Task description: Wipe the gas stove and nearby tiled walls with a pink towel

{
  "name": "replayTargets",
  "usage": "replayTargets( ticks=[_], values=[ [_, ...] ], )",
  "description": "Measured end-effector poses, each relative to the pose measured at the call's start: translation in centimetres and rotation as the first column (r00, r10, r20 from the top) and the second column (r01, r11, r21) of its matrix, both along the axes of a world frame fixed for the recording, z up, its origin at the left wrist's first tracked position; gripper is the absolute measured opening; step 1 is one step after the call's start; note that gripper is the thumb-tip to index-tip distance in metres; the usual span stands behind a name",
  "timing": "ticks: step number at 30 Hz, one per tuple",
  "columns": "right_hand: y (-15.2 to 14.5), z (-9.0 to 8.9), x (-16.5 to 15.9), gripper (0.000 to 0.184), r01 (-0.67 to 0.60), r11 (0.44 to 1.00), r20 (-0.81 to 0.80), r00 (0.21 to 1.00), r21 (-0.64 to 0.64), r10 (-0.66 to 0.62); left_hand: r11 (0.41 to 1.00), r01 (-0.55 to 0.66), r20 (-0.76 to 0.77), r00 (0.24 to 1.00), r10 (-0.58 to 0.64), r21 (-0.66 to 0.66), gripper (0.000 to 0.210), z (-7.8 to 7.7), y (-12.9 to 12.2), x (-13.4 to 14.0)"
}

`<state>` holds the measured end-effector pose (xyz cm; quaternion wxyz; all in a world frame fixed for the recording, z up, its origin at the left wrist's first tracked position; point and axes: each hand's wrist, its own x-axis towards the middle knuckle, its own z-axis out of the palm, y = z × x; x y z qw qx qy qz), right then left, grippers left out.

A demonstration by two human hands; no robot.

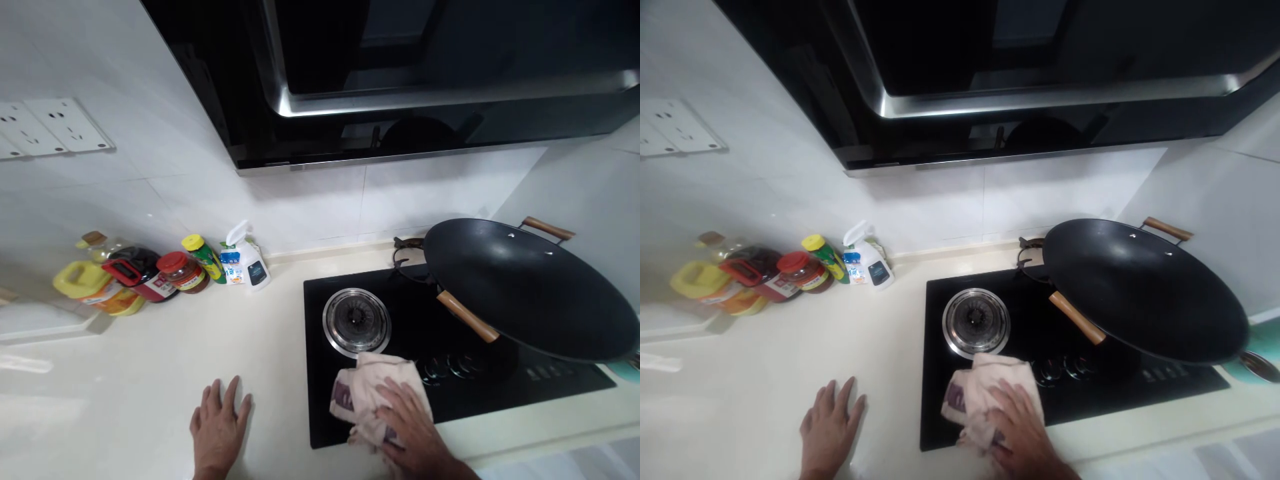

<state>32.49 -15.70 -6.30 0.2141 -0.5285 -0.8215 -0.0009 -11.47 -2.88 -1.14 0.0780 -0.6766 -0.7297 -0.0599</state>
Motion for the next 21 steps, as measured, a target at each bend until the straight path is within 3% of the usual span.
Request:
replayTargets(
  ticks=[4, 8, 14, 21],
  values=[
    [-1.6, -1.8, 1.3, 0.045, 0.135, 0.988, 0.040, 0.990, 0.073, -0.138, 1.000, -0.003, 0.008, 1.000, 0.003, 0.004, 0.059, -0.2, 0.0, 0.1],
    [-0.5, -1.3, -0.9, 0.043, 0.059, 0.998, 0.066, 0.996, -0.020, -0.057, 1.000, -0.011, 0.007, 1.000, 0.011, 0.001, 0.059, -0.4, 0.0, 0.0],
    [4.3, 1.6, -6.7, 0.039, -0.102, 0.993, -0.034, 0.994, -0.067, 0.100, 1.000, -0.020, 0.001, 1.000, 0.020, 0.002, 0.057, -0.9, -0.1, -0.3],
    [11.7, 3.4, -12.2, 0.037, -0.118, 0.984, -0.124, 0.987, -0.132, 0.102, 1.000, -0.018, -0.020, 1.000, 0.019, 0.013, 0.056, -1.3, -0.1, -0.8]
  ],
)
